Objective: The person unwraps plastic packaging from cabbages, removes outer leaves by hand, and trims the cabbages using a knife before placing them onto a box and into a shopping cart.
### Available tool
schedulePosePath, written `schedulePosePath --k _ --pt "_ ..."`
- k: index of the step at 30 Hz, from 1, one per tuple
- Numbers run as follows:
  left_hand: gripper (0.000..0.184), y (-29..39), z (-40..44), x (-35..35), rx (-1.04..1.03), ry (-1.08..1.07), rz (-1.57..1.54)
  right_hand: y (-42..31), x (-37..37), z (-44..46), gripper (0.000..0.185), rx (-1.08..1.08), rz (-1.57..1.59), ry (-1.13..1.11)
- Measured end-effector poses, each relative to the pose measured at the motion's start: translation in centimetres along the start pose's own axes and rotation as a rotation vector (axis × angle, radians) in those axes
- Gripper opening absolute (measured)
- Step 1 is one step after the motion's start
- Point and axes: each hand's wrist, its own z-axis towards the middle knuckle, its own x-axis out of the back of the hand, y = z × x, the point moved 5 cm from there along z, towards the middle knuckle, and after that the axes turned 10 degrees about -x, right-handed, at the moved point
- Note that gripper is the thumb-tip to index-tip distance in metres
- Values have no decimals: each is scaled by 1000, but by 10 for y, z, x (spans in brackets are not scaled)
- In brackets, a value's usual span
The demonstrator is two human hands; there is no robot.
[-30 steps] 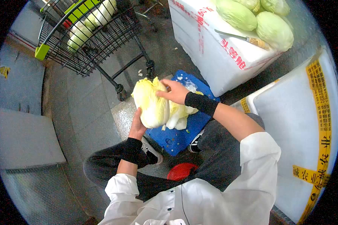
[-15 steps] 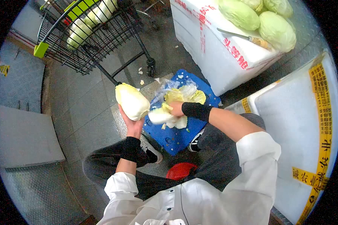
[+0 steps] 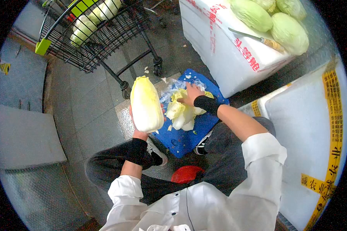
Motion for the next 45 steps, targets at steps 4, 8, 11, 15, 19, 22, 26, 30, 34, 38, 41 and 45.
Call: schedulePosePath --k 4,8,11,15,19,22,26,30,34,38,41,45 --pt "108 -19 -7 -8 154 -117 -70 -57 38 -12 77 -34 961 -511" --pt "100 -24 -8 -1 139 73 180 -95 58 -44 72 181 992 -544" --pt "97 -26 -4 36 40 188 255 -92 53 -46 74 325 880 -436" --pt "81 -15 2 26 -55 276 509 -85 60 -44 73 325 914 -372" --pt "61 2 8 -13 -79 195 690 -81 71 -42 71 215 753 -186" --pt "64 -1 6 0 -60 126 899 -79 66 -41 69 195 610 -114" --pt "70 -4 7 3 -83 148 920 -80 69 -49 67 202 559 -97" --pt "70 -6 5 6 -115 190 783 -83 74 -50 59 190 618 -35" --pt "69 -1 5 -1 -162 217 795 -84 84 -48 46 227 540 61" --pt "66 1 12 -11 -203 170 980 -87 94 -60 30 361 378 384" --pt "66 1 13 -10 -236 175 1134 -87 93 -62 24 401 178 447" --pt "64 1 10 -13 -318 230 1124 -71 93 -46 20 254 298 319"
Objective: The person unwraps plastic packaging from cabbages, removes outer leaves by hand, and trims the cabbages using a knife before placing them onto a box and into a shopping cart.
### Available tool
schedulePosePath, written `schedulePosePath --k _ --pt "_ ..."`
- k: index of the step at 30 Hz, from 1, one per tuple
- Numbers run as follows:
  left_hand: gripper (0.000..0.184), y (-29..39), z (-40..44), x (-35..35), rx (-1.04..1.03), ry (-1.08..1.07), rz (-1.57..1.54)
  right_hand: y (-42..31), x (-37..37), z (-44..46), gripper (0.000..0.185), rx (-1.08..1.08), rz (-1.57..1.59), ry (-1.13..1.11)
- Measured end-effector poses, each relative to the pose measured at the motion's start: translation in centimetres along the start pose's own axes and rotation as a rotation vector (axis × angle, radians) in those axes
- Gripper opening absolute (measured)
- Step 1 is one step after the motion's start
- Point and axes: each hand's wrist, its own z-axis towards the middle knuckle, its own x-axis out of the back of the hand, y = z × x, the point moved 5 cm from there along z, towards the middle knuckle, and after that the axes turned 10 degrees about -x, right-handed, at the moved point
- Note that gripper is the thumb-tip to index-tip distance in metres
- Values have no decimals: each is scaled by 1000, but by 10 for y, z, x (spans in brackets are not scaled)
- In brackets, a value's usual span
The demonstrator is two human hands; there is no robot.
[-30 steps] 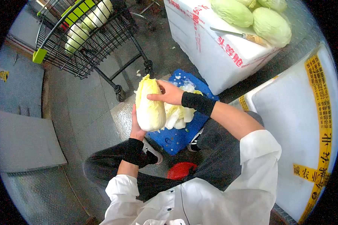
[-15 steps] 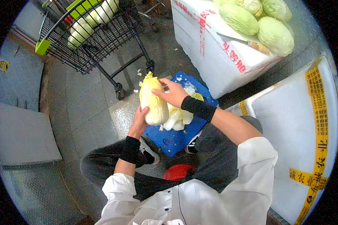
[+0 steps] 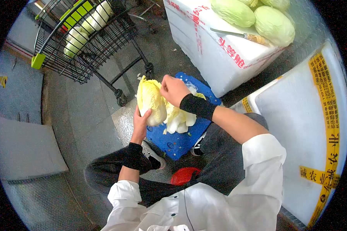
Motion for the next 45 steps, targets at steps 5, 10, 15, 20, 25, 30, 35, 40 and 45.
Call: schedulePosePath --k 5,10,15,20,25,30,35,40,45 --pt "61 -7 3 17 18 52 -186 41 -17 13 21 -344 573 -65" --pt "60 12 5 15 15 40 -123 21 -23 16 45 -149 450 -145" --pt "65 4 1 3 10 -74 0 5 -32 4 56 -139 264 -189" --pt "70 -3 -2 -3 21 -120 -63 15 -20 1 35 -25 250 -119" --pt "73 -6 -5 0 59 -103 -150 8 -6 2 24 -61 18 14" --pt "69 -14 -2 12 70 -6 -252 71 -19 17 29 -384 264 93" --pt "64 -8 1 18 50 69 -291 63 -31 8 33 -733 1010 -39" --pt "58 -24 -1 13 56 41 -239 46 -64 0 54 -400 797 -206" --pt "56 -36 -8 10 127 16 -304 44 -75 -21 80 -348 270 -176"
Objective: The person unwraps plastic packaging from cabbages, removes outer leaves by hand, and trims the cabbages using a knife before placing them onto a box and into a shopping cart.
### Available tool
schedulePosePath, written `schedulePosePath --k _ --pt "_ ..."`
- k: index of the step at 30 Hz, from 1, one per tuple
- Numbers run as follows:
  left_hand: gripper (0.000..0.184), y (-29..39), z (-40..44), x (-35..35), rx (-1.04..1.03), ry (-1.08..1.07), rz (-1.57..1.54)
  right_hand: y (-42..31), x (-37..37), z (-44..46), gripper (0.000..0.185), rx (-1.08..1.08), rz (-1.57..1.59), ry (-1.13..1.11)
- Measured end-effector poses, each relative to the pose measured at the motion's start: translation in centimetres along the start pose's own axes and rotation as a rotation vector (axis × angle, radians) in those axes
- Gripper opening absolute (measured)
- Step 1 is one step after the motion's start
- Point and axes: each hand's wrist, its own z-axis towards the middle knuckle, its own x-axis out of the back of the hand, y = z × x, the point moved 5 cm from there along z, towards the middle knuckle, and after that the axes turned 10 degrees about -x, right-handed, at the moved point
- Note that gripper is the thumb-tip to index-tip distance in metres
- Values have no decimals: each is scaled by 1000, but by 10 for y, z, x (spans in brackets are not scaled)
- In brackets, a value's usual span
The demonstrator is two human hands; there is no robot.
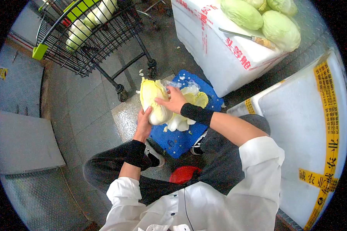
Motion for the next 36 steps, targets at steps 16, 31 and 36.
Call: schedulePosePath --k 16,31,36 --pt "66 -21 -9 9 171 159 -310 28 8 -12 52 -129 -58 88" --pt "93 -1 -13 -18 281 -173 -749 94 -5 22 71 -107 -555 -71" --pt "89 1 -21 -25 351 -166 -734 58 6 10 65 101 -826 -20"
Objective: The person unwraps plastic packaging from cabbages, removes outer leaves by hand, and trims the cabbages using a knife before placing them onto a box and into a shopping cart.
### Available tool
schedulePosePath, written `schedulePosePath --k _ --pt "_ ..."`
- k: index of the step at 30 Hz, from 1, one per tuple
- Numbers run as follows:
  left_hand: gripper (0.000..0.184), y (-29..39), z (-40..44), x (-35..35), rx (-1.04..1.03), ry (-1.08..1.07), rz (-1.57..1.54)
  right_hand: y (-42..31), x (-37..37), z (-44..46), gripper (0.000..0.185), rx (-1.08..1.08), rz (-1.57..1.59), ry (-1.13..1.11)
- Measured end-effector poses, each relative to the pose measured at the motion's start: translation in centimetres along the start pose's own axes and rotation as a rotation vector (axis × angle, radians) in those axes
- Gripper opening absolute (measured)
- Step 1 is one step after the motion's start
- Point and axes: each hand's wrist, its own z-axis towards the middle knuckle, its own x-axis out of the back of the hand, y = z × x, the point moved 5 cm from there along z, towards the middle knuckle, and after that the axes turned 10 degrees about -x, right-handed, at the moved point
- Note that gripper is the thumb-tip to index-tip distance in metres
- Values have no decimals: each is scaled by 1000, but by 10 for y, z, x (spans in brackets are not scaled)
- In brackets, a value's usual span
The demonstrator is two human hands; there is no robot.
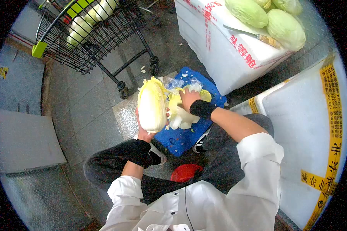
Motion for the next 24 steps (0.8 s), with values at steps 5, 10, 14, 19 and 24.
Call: schedulePosePath --k 5,10,14,19,24 --pt "71 3 -3 -2 -12 -55 18 -18 41 28 65 -177 1263 -479" --pt "62 -1 -4 24 -37 85 132 -58 77 3 72 -26 1291 -491" --pt "61 -7 10 51 -13 182 140 -54 71 4 72 -115 1198 -385" --pt "64 12 16 -27 -60 115 686 -28 90 16 73 -116 951 -76" --pt "60 12 17 -4 -170 109 768 -35 88 5 71 -242 743 -56"
